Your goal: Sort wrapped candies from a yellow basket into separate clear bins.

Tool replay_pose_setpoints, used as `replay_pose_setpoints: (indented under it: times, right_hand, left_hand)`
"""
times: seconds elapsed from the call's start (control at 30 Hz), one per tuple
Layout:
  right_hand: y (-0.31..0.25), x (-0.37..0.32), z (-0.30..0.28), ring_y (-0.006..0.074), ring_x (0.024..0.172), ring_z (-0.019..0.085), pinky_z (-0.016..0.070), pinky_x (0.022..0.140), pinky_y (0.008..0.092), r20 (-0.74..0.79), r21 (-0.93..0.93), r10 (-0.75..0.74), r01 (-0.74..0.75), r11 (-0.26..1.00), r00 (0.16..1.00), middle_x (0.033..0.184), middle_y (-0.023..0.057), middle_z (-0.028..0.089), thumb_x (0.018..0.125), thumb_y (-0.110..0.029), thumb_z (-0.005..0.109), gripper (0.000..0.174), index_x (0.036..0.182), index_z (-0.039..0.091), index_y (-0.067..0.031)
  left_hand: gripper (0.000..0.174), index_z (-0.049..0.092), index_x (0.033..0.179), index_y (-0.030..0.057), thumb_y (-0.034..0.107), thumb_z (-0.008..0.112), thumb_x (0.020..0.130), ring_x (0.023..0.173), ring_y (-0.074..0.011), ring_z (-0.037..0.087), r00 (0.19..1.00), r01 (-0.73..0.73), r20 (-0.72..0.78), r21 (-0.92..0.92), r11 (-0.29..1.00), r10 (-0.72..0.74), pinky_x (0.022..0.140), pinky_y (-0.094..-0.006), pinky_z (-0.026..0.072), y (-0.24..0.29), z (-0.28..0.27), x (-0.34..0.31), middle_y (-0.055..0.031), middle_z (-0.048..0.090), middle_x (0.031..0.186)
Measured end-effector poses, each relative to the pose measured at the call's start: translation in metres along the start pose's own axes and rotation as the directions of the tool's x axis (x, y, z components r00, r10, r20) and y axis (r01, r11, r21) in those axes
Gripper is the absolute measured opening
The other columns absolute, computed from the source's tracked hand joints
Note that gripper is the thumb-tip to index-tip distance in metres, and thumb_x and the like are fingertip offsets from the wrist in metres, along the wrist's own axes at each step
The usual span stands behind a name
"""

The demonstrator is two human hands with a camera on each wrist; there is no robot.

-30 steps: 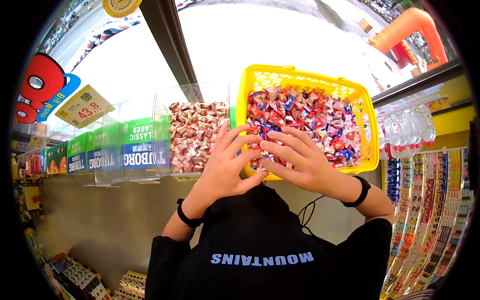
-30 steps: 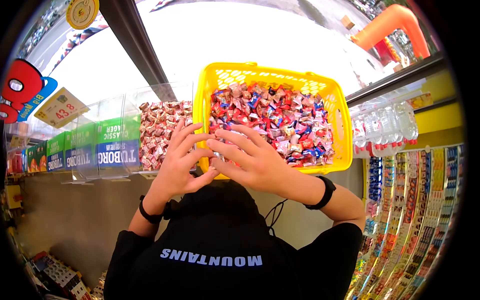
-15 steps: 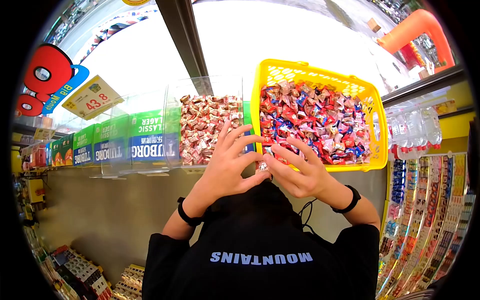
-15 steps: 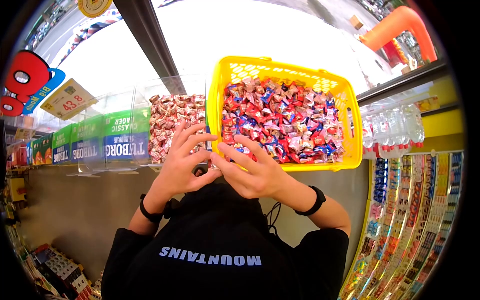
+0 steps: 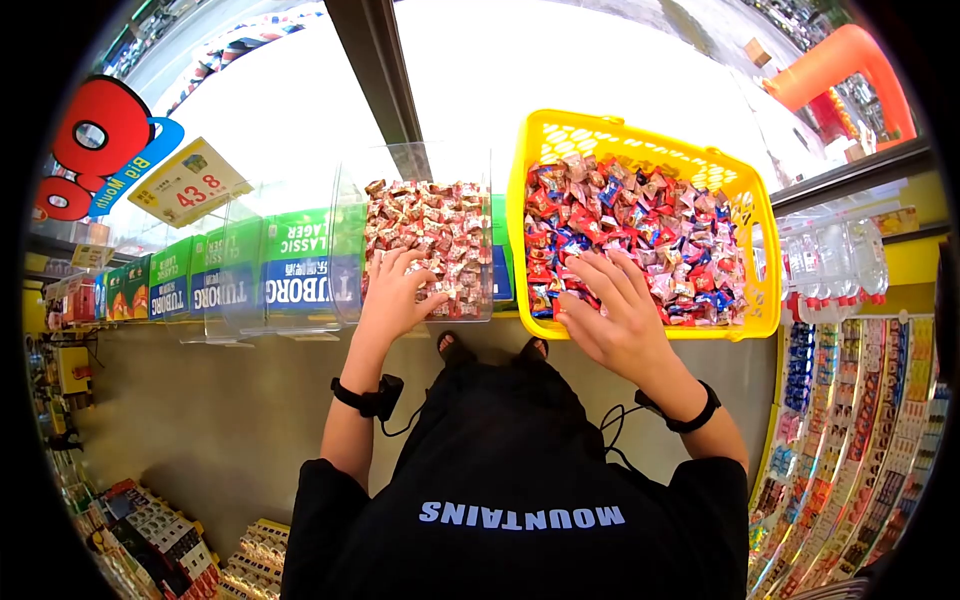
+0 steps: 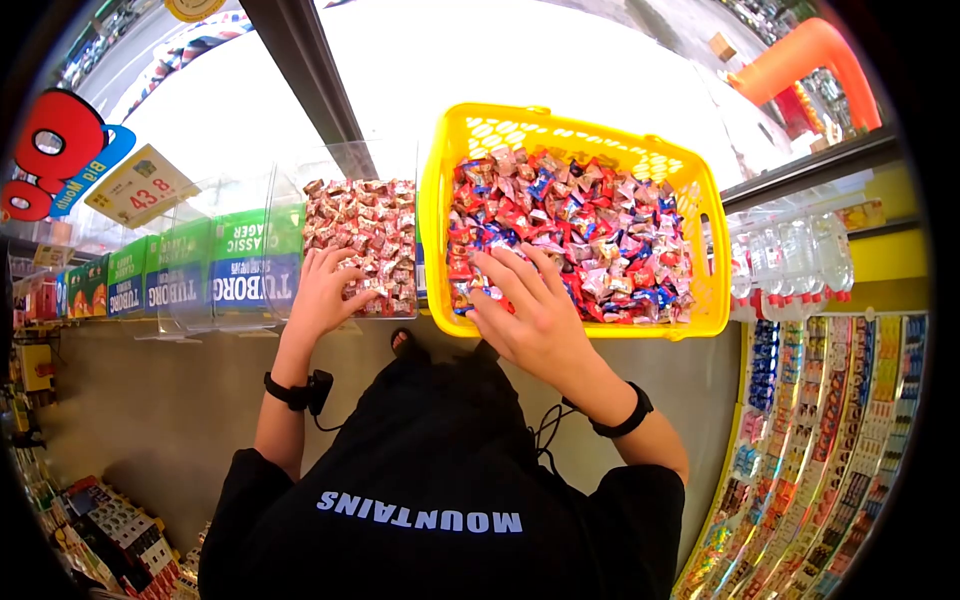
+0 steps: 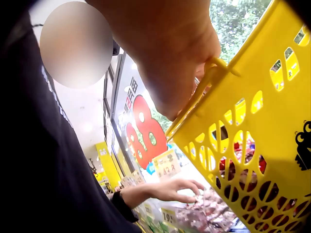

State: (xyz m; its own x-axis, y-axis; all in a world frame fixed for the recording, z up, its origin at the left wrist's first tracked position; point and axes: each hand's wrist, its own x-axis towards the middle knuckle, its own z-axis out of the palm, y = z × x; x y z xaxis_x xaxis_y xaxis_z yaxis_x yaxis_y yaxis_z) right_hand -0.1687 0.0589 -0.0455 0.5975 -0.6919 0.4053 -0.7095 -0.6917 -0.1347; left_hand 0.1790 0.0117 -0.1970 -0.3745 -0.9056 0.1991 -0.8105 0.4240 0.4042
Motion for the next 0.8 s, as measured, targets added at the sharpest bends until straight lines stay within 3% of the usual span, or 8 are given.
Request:
replay_pose_setpoints:
  times: [0.13, 0.37, 0.47, 0.63, 0.8]
  right_hand:
    - [0.001, -0.001, 0.000, 0.0350, 0.134, 0.062, 0.0446, 0.118, 0.0577, 0.015, 0.005, -0.007, 0.007, 1.000, 1.000, 0.142, 0.0153, 0.066, 0.087, -0.014, 0.084, 0.020, 0.103, 0.075, -0.0070]
    - [0.005, -0.008, -0.006, 0.0343, 0.135, 0.061, 0.0444, 0.119, 0.0576, 0.040, -0.004, -0.011, 0.011, 1.000, 0.999, 0.141, 0.0147, 0.066, 0.086, -0.015, 0.084, 0.019, 0.101, 0.074, -0.0078]
    - [0.008, -0.009, -0.010, 0.0342, 0.134, 0.062, 0.0440, 0.119, 0.0576, 0.056, -0.010, -0.022, 0.022, 1.000, 0.998, 0.140, 0.0148, 0.066, 0.086, -0.015, 0.084, 0.020, 0.102, 0.075, -0.0084]
    - [0.022, -0.009, -0.016, 0.0321, 0.132, 0.062, 0.0431, 0.117, 0.0576, 0.055, 0.004, -0.049, 0.049, 0.999, 0.997, 0.136, 0.0140, 0.066, 0.090, -0.019, 0.081, 0.018, 0.103, 0.072, -0.0086]
    - [0.062, 0.016, -0.054, 0.0330, 0.130, 0.062, 0.0446, 0.117, 0.0536, 0.171, -0.073, -0.036, 0.049, 0.996, 0.985, 0.138, 0.0122, 0.066, 0.090, -0.020, 0.080, 0.026, 0.113, 0.073, -0.0108]
  left_hand:
    - [0.034, 0.082, 0.103, 0.0117, 0.041, 0.088, 0.086, 0.142, -0.0366, 0.052, 0.995, -0.041, 0.084, -0.076, 0.996, 0.047, 0.124, -0.0550, 0.0331, -0.004, 0.010, 0.007, -0.0110, 0.066, 0.140]
    - [0.037, 0.081, 0.114, 0.0167, 0.044, 0.085, 0.089, 0.152, -0.0403, 0.041, 0.962, -0.019, 0.267, -0.108, 0.994, 0.047, 0.129, -0.0637, 0.0211, 0.011, 0.013, 0.009, -0.0108, 0.059, 0.152]
    - [0.036, 0.081, 0.115, 0.0187, 0.044, 0.084, 0.090, 0.155, -0.0394, 0.039, 0.971, 0.001, 0.240, -0.088, 0.996, 0.020, 0.130, -0.0642, 0.0205, 0.009, 0.019, 0.010, -0.0100, 0.059, 0.152]
    - [0.030, 0.078, 0.115, 0.0146, 0.037, 0.080, 0.095, 0.150, -0.0390, 0.044, 0.984, -0.020, 0.174, -0.058, 0.998, 0.030, 0.129, -0.0637, 0.0231, 0.013, 0.023, 0.008, -0.0119, 0.061, 0.148]
    - [0.028, 0.077, 0.114, 0.0139, 0.034, 0.080, 0.095, 0.144, -0.0372, 0.051, 0.995, -0.054, 0.078, -0.130, 0.990, 0.065, 0.128, -0.0629, 0.0273, 0.024, 0.035, 0.011, -0.0118, 0.064, 0.143]
